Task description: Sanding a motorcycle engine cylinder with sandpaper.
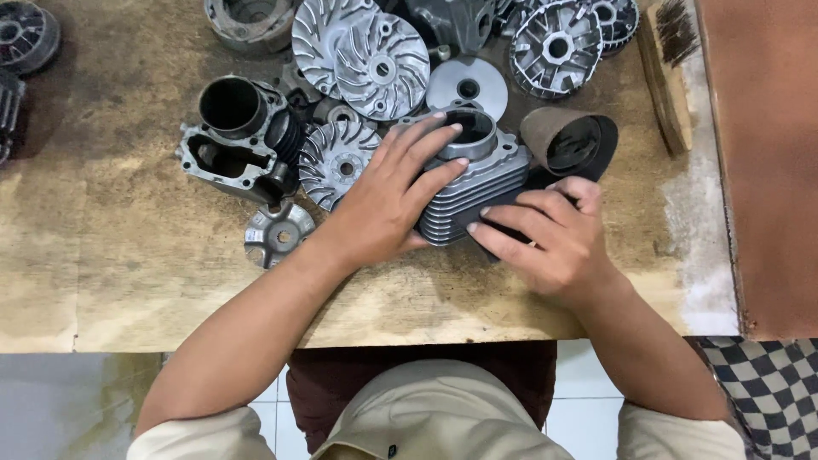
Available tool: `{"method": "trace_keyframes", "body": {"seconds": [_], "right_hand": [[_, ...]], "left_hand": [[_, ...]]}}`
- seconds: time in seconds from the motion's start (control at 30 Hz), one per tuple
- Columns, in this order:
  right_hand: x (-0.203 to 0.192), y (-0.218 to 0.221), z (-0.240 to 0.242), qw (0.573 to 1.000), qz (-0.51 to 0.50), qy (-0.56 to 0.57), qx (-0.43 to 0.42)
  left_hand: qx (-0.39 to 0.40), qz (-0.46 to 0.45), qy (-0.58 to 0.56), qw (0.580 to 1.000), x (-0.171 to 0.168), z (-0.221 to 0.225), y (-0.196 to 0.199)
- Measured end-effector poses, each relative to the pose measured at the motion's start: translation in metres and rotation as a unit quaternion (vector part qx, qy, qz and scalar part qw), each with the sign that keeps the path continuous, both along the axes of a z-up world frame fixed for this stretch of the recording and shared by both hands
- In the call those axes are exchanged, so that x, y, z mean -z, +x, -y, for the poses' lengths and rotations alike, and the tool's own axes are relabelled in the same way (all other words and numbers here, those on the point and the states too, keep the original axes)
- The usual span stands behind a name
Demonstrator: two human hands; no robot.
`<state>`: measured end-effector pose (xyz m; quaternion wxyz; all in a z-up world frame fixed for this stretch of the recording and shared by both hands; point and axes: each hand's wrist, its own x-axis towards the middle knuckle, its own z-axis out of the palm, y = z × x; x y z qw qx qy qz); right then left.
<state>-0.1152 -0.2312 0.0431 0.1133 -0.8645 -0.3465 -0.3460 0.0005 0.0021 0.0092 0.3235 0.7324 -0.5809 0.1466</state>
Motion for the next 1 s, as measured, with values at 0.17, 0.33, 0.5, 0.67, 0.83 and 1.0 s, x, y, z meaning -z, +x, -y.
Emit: {"method": "trace_keyframes", "body": {"seconds": [0.17,0.33,0.5,0.67,0.83,1.0], "right_hand": [[0.002,0.001,0.018,1.000,-0.015,-0.004,0.012],[0.000,0.003,0.033,1.000,-0.016,-0.011,0.021],[-0.017,-0.007,0.025,0.985,-0.116,0.003,0.125],[-0.018,-0.008,0.033,0.983,-0.118,-0.006,0.142],[-0.018,-0.008,0.037,0.982,-0.114,-0.002,0.149],[-0.017,-0.011,0.051,0.977,-0.108,-0.008,0.182]], "left_hand": [[0.003,-0.008,0.002,1.000,-0.001,-0.001,0.003],[0.010,-0.021,0.002,1.000,0.002,-0.002,0.006],[-0.044,-0.065,0.071,0.994,-0.020,-0.003,-0.003],[-0.049,-0.071,0.080,0.993,-0.013,-0.006,0.000],[-0.041,-0.075,0.069,0.994,-0.020,-0.006,0.001],[-0.069,-0.071,0.070,0.993,0.004,-0.007,0.005]]}}
